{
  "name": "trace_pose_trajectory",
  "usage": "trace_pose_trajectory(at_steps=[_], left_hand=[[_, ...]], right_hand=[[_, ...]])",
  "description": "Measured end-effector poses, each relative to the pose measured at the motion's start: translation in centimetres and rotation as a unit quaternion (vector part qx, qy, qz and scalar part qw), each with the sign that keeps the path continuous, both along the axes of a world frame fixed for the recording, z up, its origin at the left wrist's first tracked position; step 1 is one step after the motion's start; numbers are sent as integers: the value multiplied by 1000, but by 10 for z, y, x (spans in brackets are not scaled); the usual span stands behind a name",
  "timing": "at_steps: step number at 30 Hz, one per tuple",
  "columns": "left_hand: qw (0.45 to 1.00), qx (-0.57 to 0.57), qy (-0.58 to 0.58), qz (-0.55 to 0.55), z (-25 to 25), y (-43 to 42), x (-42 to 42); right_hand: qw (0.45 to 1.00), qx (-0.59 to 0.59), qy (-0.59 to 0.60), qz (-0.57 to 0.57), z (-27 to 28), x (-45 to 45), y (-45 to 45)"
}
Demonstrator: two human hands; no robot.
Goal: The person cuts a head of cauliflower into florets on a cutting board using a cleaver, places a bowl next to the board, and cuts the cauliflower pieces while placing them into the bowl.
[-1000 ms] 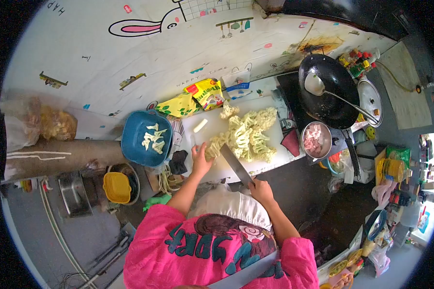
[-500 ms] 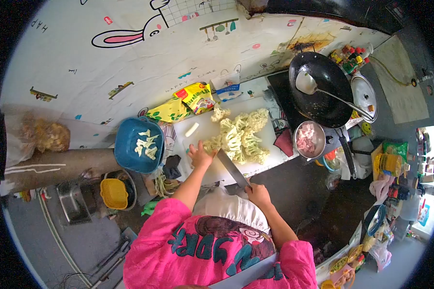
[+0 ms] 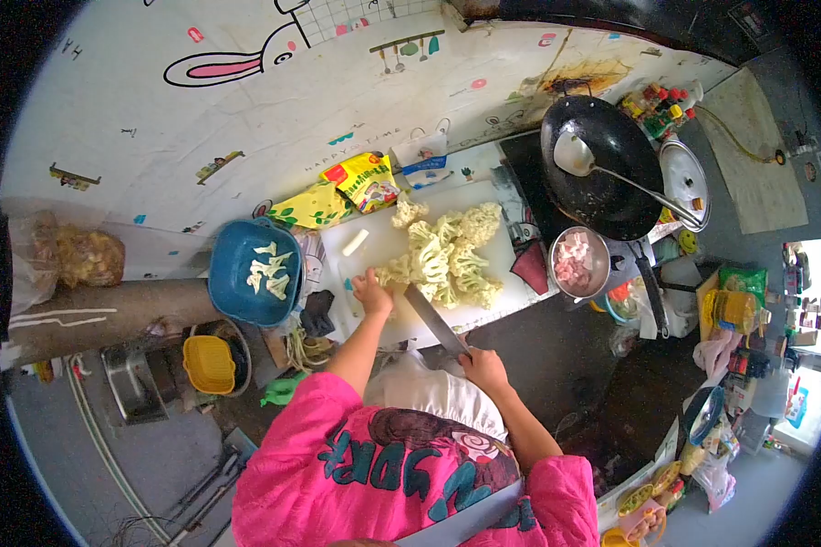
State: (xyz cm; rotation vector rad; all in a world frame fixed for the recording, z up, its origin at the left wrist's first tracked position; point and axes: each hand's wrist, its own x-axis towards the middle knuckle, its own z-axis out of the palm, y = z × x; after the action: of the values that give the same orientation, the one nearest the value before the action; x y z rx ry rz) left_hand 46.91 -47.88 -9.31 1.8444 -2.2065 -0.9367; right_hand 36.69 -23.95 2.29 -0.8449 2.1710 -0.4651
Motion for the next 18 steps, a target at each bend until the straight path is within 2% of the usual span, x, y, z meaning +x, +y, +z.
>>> trace_pose_trajectory(at_steps=[3,8,12,15,18], left_hand=[[998,-51,16,-14,-13,-4,7],[996,4,90,4,-34,-21,22],[982,49,183,13,2,-32,30],[972,-27,232,-19,38,-39,39],[961,-89,260,-23,99,-56,54]], right_hand=[[1000,-10,5,7,-8,1,4],[1000,-4,-12,3,2,1,-5],[1000,-14,-5,9,-7,4,-13],[1000,-9,-5,23,-5,7,-24],[999,27,8,42,-1,10,-37]])
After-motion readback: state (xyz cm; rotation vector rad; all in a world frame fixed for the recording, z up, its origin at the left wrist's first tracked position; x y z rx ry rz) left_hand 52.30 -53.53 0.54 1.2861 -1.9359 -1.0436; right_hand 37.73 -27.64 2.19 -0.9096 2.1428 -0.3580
